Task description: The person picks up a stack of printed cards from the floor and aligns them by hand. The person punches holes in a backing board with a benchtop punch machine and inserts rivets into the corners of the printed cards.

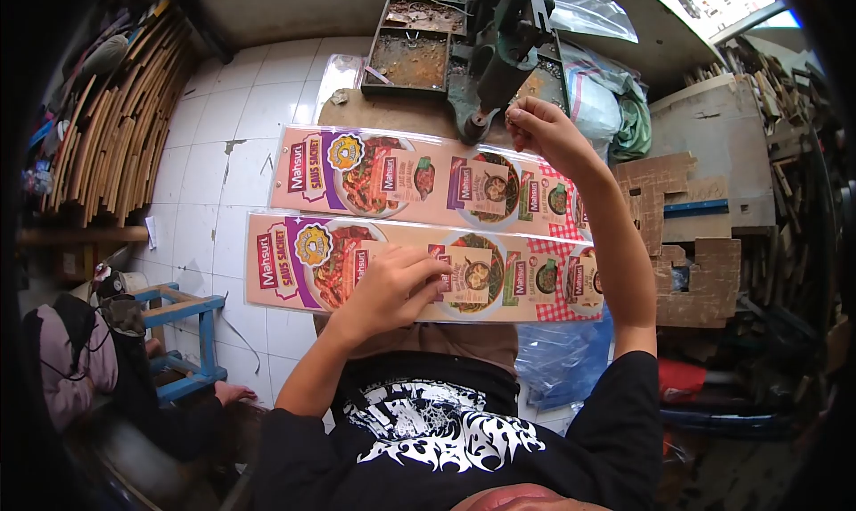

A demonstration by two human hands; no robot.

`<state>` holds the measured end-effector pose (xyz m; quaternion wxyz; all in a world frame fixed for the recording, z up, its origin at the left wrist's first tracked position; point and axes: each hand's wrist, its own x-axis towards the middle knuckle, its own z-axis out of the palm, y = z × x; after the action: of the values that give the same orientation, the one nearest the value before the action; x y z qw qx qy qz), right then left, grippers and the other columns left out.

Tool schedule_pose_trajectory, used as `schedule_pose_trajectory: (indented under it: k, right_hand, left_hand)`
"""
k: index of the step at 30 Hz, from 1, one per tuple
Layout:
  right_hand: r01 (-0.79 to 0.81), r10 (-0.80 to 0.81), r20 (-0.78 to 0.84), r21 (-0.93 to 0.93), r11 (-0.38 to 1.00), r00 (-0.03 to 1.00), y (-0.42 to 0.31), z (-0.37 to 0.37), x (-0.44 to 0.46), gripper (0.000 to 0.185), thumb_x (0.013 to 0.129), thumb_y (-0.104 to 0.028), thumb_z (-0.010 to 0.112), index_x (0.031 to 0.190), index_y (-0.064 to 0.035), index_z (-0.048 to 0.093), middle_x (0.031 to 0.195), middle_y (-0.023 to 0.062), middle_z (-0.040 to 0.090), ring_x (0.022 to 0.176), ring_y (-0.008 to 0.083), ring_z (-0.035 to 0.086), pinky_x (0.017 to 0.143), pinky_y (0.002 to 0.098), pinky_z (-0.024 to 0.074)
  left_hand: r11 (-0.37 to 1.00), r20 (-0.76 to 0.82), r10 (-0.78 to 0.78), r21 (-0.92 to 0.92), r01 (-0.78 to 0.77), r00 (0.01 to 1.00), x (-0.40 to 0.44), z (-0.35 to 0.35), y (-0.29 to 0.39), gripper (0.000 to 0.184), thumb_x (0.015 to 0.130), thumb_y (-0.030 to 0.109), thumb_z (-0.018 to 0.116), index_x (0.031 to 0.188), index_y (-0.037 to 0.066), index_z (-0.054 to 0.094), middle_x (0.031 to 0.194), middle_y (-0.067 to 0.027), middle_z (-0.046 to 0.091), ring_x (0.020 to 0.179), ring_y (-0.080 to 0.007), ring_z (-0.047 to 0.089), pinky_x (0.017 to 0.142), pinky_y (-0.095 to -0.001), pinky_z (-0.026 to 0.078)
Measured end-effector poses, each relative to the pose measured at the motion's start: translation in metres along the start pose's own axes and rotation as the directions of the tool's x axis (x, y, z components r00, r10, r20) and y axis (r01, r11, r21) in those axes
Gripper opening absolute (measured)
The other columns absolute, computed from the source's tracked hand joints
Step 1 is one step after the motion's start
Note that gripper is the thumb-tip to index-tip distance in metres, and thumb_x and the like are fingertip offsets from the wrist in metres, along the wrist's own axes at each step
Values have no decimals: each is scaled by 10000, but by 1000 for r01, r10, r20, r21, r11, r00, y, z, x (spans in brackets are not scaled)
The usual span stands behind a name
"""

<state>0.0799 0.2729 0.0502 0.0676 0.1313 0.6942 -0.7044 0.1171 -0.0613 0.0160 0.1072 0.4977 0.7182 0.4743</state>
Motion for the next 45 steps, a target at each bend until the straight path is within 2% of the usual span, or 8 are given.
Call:
schedule_pose_trajectory:
  k: [4,18,23,30,33,35,38,45]
  right_hand:
    - [98,-101,2,-226,969,995,2,13,2,192,992,-214,550,927,-34,553,773,-10,534,662,70,521,636,219,450]
    - [80,-122,-79,-404,911,989,9,24,21,213,975,-166,534,876,19,570,713,33,595,632,100,552,590,260,466]
    - [92,-203,-132,-575,813,970,14,22,25,210,949,-163,565,887,32,607,708,25,600,634,89,545,584,253,444]
    - [85,-126,-123,-296,952,984,11,15,11,185,928,-171,625,932,13,644,787,18,635,680,75,565,633,222,474]
    - [160,-189,-126,-209,965,974,18,16,4,166,905,-132,660,993,8,645,828,27,656,728,85,601,690,222,502]
    - [321,-390,-187,-317,893,902,24,21,4,262,874,-65,682,1109,21,602,882,59,687,799,95,636,728,232,516]
    - [407,-498,-217,-355,842,840,29,29,6,390,847,-26,702,1200,24,541,941,98,709,853,110,657,751,242,521]
    - [436,-650,-211,-588,681,730,30,39,12,476,799,-46,759,1208,-14,519,861,106,723,724,115,672,660,249,524]
  left_hand:
    - [1000,-18,6,-3,-7,1000,0,-1,1,228,757,69,713,981,62,668,847,-85,645,793,-275,621,720,-377,446]
    - [999,-32,-4,-31,3,999,-2,-2,1,181,786,106,715,962,77,682,865,-75,658,803,-263,619,740,-377,447]
    - [1000,-26,10,-17,-10,1000,-2,-2,-1,185,789,106,712,969,79,680,865,-73,655,802,-264,616,743,-377,446]
    - [999,-19,0,-34,-1,1000,-4,-2,-2,201,783,96,712,980,79,678,866,-79,649,805,-267,610,734,-375,451]
    - [999,-26,9,-40,-10,1000,-4,-2,-3,203,779,94,715,978,78,678,860,-80,648,795,-270,608,729,-376,453]
    - [999,-31,21,-43,-22,999,-3,-1,-2,202,777,93,717,975,77,678,856,-80,648,788,-272,608,724,-377,453]
    - [999,-44,11,-51,-13,999,-2,-1,-2,193,779,97,719,967,76,679,848,-79,648,773,-271,607,713,-375,453]
    - [999,-38,15,-38,-16,999,-2,-3,-1,194,775,105,728,961,73,681,846,-80,649,776,-263,611,707,-371,452]
